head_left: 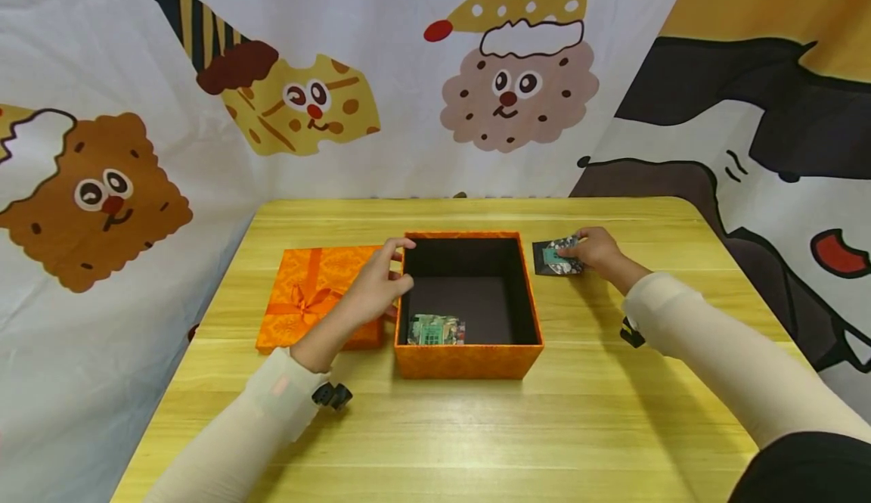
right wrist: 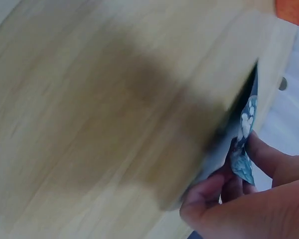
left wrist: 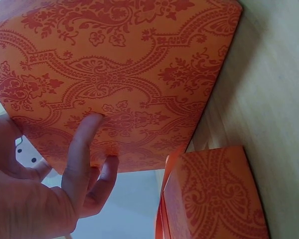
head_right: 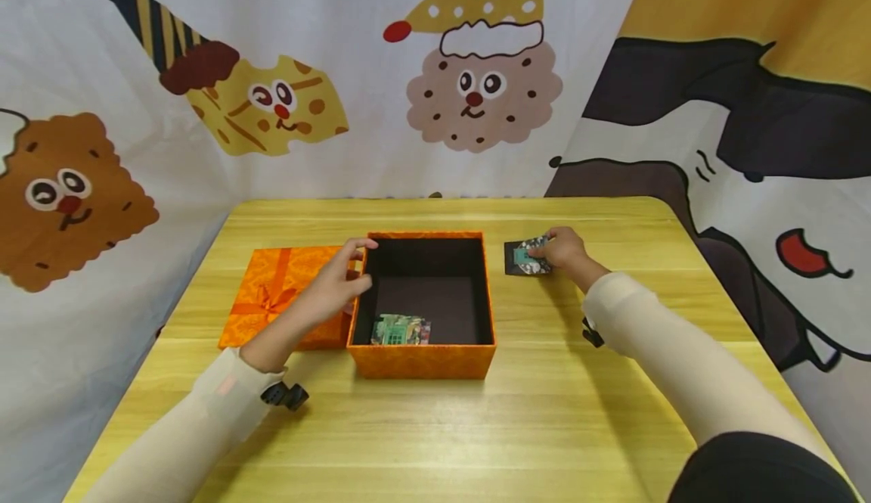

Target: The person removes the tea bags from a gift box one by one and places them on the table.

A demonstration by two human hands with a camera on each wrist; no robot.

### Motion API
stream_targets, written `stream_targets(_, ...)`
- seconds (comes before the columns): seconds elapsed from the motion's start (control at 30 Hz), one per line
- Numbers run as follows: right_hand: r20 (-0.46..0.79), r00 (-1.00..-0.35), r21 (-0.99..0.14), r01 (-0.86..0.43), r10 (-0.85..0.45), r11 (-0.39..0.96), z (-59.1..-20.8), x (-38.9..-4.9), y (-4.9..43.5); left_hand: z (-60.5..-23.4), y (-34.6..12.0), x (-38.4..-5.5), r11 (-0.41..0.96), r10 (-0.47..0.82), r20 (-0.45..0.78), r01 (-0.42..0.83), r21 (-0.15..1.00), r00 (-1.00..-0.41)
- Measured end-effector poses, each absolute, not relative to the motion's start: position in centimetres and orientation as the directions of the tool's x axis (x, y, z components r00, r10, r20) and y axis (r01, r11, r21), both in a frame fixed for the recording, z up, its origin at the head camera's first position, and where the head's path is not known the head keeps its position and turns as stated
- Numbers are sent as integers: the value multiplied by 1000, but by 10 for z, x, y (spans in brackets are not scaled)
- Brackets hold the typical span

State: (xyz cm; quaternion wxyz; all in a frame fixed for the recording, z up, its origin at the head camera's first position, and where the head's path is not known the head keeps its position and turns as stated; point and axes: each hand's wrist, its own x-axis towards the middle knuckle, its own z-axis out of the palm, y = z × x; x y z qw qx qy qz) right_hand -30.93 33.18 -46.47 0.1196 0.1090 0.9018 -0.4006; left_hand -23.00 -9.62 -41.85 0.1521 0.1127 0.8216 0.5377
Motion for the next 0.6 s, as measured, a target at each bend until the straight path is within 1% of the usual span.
stream_targets(0.1,-265,-959,-607,249,104,754,-466,-305,330,-419,-96,-230,396,348,-131,18,918,-928)
stream_targets(0.2,-262,-959,-573,248,113,781,-466,-302,328,-419,-96,-230,394,346,-134,14,919,-928)
stream_targets(0.37,-261,-956,-567,262,131,781,-467,-300,328,-419,-95,-229,395,344,-135,13,919,-929)
stream_targets(0.6,-300,-944,-626,302,135,719,-464,-301,331,-419,-95,-230,387,337,-133,9,922,-932)
